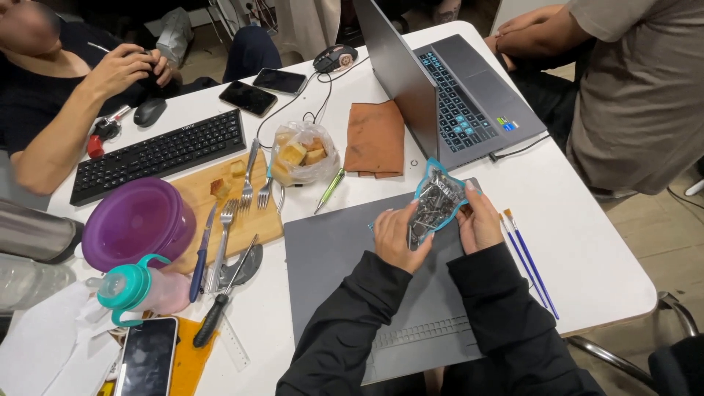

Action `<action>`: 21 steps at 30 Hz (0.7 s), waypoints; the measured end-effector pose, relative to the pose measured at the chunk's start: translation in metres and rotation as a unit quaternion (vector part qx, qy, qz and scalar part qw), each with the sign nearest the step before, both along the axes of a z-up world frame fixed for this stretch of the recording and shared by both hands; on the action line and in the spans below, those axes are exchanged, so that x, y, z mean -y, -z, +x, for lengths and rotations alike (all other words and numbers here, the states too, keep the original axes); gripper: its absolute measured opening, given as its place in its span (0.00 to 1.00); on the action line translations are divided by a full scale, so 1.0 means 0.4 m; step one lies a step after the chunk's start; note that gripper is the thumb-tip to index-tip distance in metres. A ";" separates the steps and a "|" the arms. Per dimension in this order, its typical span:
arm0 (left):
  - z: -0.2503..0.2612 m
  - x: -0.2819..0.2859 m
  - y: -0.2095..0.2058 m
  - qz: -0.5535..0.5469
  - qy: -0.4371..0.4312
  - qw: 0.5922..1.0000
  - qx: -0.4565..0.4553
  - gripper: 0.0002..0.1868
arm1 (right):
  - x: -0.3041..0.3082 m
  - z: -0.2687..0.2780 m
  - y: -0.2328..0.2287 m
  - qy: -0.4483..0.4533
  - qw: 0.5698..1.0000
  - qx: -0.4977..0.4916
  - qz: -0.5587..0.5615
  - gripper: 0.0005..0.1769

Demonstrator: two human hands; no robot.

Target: The person opens a ziplock bag of mixed hardware and pours the contents onto a gray mat. Using tweezers, they sort the screws and washers into separate piles by type and size.

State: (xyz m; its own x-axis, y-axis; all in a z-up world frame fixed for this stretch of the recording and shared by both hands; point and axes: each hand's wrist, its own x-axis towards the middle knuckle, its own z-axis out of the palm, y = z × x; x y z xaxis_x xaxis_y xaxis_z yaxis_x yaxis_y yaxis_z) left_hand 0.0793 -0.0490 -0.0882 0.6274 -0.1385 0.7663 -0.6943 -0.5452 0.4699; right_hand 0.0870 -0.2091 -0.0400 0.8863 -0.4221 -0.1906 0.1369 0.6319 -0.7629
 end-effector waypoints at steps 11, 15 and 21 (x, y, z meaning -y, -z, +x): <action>-0.039 -0.012 -0.054 0.091 0.093 0.984 -0.122 0.65 | 0.010 0.011 0.060 -0.118 0.972 -0.025 0.203 0.22; -0.047 -0.051 -0.061 0.131 0.036 0.960 -0.243 0.72 | 0.030 0.029 0.108 -0.108 0.971 -0.007 0.215 0.19; -0.051 -0.117 -0.014 0.094 0.020 0.952 -0.290 0.70 | 0.017 0.008 0.065 -0.068 0.970 -0.009 0.232 0.16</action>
